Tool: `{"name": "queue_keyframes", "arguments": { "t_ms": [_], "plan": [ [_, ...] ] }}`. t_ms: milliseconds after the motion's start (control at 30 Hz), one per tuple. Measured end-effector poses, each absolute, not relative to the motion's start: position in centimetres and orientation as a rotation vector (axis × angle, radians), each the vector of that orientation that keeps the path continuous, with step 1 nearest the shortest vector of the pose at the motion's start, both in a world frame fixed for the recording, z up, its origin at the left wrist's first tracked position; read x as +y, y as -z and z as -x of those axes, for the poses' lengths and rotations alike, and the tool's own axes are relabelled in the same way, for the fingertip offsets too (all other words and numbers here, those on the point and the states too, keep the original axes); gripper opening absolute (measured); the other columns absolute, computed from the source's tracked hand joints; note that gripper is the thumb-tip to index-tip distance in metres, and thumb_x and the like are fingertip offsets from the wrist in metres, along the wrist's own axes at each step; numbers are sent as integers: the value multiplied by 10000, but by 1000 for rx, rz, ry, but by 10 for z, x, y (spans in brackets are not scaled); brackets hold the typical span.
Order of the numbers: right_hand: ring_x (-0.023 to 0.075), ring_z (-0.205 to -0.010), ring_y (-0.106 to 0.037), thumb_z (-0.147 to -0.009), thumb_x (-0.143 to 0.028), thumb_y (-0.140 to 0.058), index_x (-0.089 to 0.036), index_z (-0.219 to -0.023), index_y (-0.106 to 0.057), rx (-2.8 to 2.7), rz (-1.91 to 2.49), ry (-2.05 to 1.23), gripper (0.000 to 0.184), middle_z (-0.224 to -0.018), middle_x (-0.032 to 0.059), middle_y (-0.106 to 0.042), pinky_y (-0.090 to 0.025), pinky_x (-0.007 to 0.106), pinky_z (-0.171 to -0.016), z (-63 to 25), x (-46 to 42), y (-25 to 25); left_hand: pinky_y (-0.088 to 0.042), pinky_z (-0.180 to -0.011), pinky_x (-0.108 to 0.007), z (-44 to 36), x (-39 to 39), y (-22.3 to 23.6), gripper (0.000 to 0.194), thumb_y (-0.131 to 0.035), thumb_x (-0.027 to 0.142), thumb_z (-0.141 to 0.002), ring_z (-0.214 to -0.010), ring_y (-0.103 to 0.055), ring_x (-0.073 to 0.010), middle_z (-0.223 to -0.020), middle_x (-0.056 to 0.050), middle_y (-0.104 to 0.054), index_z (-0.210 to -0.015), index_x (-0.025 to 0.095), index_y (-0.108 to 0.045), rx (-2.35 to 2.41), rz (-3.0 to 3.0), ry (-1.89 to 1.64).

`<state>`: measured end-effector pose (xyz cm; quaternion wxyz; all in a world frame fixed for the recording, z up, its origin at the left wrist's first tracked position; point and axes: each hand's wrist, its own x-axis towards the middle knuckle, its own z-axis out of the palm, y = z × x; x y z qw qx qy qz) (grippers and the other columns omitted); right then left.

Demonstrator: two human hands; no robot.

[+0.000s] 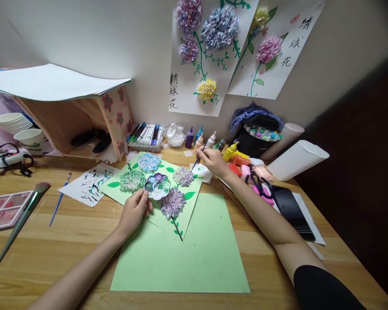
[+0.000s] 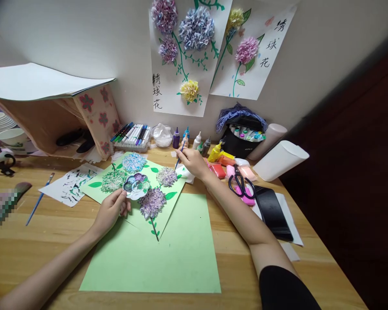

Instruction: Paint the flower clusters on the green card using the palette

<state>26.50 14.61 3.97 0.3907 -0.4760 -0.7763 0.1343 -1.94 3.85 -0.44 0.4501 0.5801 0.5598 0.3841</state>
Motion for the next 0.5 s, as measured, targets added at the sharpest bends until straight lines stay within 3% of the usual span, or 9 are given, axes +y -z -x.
{"name": "queue_keyframes", "arguments": {
  "t_ms": [500],
  "plan": [
    [166,-599,-614,-916,-565,-380,-188,-654,-592,-1984,1203,-350,505,-656,54,-672,-417,284,-611,-265,146,-42,-382,-485,-235,20,39,6,334,-413,419,-915,-437,-487,-113,-522,42,-573,-648,219,-405,1396,-1442,-936]
  ]
}}
